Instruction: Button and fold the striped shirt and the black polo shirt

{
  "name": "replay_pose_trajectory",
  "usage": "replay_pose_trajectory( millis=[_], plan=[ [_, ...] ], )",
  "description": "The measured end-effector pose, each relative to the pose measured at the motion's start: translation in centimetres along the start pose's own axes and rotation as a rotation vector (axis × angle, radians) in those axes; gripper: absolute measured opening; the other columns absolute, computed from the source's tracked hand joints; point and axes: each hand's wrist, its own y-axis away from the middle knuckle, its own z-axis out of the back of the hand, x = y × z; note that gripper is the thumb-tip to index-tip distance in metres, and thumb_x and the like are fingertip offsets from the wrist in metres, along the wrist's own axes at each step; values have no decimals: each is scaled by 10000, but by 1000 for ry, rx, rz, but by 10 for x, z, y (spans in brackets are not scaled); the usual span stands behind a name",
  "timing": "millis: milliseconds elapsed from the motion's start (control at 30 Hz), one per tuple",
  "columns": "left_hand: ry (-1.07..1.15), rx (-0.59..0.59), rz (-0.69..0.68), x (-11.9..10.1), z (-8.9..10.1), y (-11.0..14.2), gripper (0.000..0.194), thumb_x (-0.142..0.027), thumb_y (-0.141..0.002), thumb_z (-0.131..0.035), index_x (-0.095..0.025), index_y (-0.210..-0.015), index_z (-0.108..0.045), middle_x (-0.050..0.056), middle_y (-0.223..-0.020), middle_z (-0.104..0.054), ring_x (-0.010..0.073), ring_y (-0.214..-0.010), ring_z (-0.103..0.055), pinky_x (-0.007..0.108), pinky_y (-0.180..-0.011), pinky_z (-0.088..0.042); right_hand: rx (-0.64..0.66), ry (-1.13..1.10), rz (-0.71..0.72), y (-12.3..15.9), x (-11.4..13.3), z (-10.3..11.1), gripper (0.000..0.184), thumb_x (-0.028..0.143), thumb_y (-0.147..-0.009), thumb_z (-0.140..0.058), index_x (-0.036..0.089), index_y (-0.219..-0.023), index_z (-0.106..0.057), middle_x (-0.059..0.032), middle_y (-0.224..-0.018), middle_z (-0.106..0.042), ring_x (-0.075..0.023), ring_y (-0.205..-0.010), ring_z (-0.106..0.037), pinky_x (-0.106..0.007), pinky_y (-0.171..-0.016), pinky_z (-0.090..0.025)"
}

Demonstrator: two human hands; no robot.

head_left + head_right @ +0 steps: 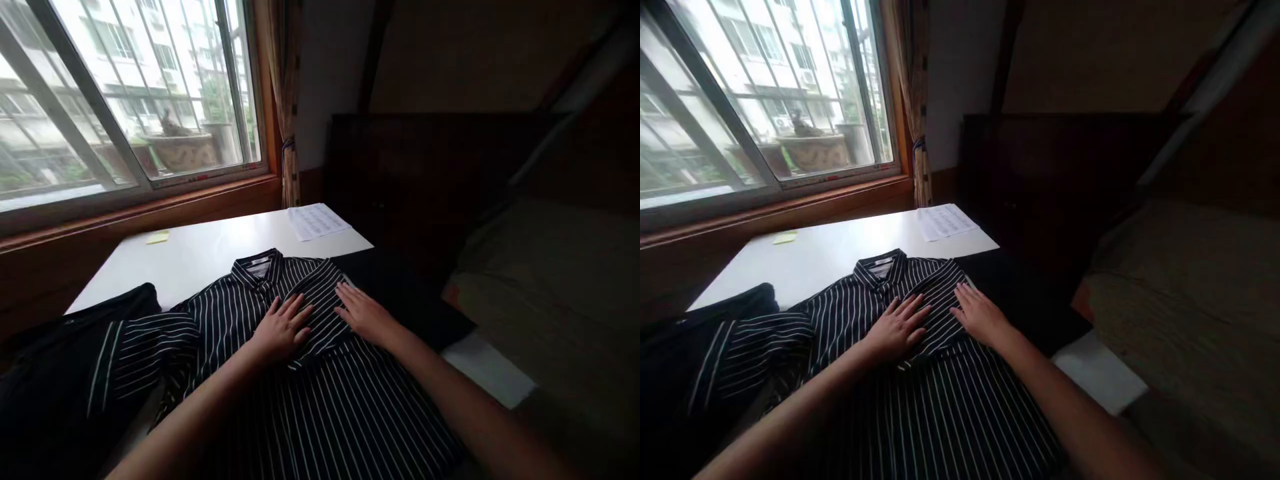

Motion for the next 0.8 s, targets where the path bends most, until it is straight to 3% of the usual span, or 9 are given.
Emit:
replay_pose_trajectory(
  millis=[133, 333, 667, 800],
  plan=[
    [-1, -22, -3, 0, -2, 0, 585, -567, -1044, -283, -331, -1579, -273, 47, -1664, -211, 273, -1527, -232, 588, -1229, -189, -9, -43, 9, -44, 16, -8, 683, 495, -1053, -226, 28, -1521, -397, -169, -1614, -326, -249, -1513, -266, -408, -1242, -222],
    [17, -57, 7, 1, -4, 2, 579, -579, -1038, -301, -340, -1565, -308, 52, -1659, -239, 269, -1522, -249, 566, -1233, -184, 56, -52, -177, -90, 9, -39, 691, 504, -1031, -255, 63, -1557, -332, -149, -1655, -218, -263, -1536, -183, -441, -1247, -175],
    [61, -71, 1, 2, 2, 3, 570, -546, -1032, -373, -363, -1566, -292, 25, -1659, -253, 275, -1541, -178, 585, -1231, -176, 54, -41, -190, -102, -20, -49, 728, 554, -1022, -223, 92, -1582, -279, -121, -1672, -181, -240, -1544, -153, -405, -1251, -150],
    [73, -173, 141, 26, 2, 17, 597, -515, -1047, -343, -312, -1595, -218, 19, -1667, -231, 255, -1555, -93, 543, -1245, -170, 54, -31, -179, -102, -22, -52, 742, 569, -1018, -223, 94, -1586, -268, -115, -1674, -171, -240, -1544, -153, -402, -1254, -142]
  ],
)
